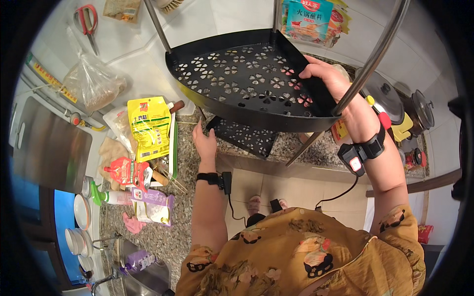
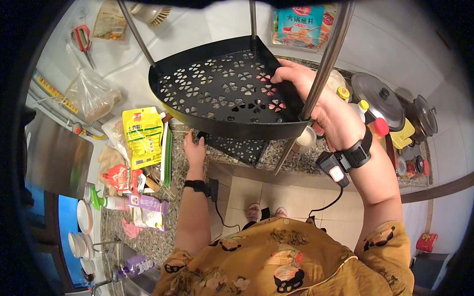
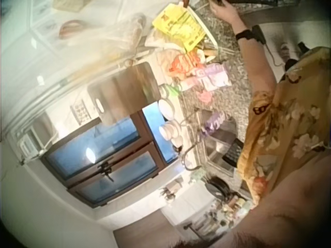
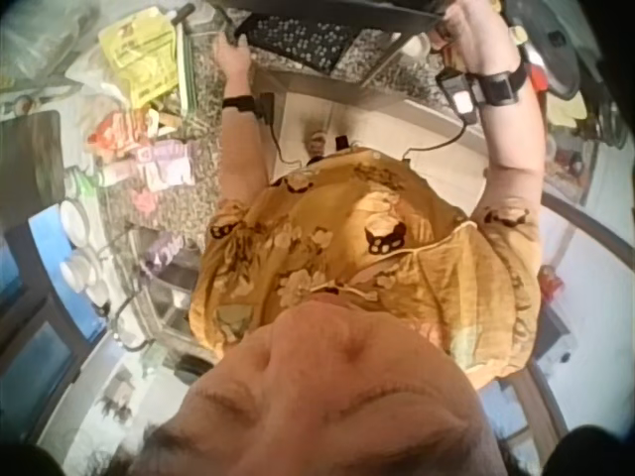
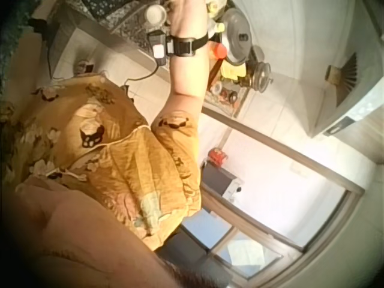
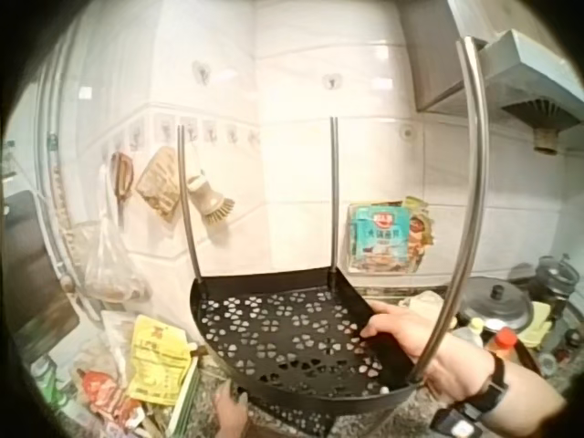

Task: The person assembles a black perforated corner rack by inserting metal rods into the slots of three curved trays. They align the trays vertically, secure the rods, and adjust the structure to ensure stability.

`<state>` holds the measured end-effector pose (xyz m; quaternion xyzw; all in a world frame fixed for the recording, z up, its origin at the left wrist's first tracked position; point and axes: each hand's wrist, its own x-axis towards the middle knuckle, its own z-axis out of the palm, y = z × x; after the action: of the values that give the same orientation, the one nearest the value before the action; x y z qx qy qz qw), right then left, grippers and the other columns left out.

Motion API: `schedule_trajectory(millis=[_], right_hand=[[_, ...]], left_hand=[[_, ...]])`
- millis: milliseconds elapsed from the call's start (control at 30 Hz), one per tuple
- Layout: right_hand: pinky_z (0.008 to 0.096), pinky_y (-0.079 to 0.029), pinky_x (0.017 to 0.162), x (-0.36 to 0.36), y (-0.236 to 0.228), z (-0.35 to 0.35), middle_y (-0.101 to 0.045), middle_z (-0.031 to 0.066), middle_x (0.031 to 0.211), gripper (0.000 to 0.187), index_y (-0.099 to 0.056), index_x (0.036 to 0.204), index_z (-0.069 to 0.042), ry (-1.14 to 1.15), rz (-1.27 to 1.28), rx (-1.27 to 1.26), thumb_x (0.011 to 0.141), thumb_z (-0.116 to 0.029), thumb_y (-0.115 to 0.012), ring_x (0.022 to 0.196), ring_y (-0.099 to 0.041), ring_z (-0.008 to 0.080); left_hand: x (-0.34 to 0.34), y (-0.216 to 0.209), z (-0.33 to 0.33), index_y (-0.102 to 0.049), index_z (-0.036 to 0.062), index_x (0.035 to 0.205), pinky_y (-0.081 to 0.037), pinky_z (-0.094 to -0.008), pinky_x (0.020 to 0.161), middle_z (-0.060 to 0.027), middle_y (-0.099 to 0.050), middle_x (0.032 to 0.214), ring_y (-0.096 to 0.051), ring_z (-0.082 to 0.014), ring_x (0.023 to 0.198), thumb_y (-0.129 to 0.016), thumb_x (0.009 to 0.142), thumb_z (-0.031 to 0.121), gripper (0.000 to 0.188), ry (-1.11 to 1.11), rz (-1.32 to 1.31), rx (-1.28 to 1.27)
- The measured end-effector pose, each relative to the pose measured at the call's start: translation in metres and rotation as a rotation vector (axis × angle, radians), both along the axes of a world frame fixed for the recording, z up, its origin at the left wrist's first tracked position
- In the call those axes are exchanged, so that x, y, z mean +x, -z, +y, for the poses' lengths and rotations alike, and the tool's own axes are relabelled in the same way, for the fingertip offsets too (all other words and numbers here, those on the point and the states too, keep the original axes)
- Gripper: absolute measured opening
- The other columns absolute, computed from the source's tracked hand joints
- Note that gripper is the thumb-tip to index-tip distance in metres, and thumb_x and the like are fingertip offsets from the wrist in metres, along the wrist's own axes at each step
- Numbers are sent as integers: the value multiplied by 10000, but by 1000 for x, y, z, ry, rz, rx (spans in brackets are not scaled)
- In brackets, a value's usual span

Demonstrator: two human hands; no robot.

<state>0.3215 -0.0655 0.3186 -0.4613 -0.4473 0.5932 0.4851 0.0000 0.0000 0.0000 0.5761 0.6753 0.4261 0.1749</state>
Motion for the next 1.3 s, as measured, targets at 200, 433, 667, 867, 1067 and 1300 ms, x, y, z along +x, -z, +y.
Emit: schedule_trajectory(millis=[200,433,667,867,1067,1300], right_hand=[[310,-587,565,-1,-22,-12,-657,81,896,231,-587,1056,-34,110,56,0,834,-94,-607,696,-654,169],[337,-605,575,13,-16,-3,-650,106,846,141,-589,977,-10,187,232,-78,856,-73,-625,638,-647,209],[350,-579,527,18,7,11,-604,72,882,194,-555,1048,-40,169,205,57,863,-67,-607,690,-623,176],[393,-629,582,29,35,25,-556,101,1011,369,-414,1249,-40,149,186,64,924,-77,-585,736,-626,181],[404,-632,578,25,35,18,-573,92,901,356,-457,1258,-28,160,182,61,942,-98,-606,737,-633,183],[408,-631,581,17,39,22,-574,64,881,328,-485,1228,-15,169,211,64,942,-115,-613,711,-637,166]], left_hand=[[-16,7,8,-716,34,1168,-533,-415,832,-165,-608,1107,-632,-307,904,-735,901,266,354,123,7,-178],[14,-19,-63,-737,-20,1051,-481,-384,714,-129,-568,863,-580,-273,769,-780,861,357,425,144,112,-69],[55,-6,-118,-647,5,1257,-503,-428,724,-152,-566,890,-604,-334,812,-667,922,188,383,372,169,-52],[95,-10,-129,-605,-9,1317,-518,-418,766,-147,-611,951,-630,-326,855,-639,935,138,410,518,45,-165],[125,-10,-128,-540,-3,1394,-516,-366,786,-152,-613,953,-627,-289,845,-619,962,98,451,620,46,-158],[154,-18,-123,-469,39,1462,-514,-347,881,-164,-628,1169,-652,-300,1018,-560,962,34,508,705,-173,-203]])
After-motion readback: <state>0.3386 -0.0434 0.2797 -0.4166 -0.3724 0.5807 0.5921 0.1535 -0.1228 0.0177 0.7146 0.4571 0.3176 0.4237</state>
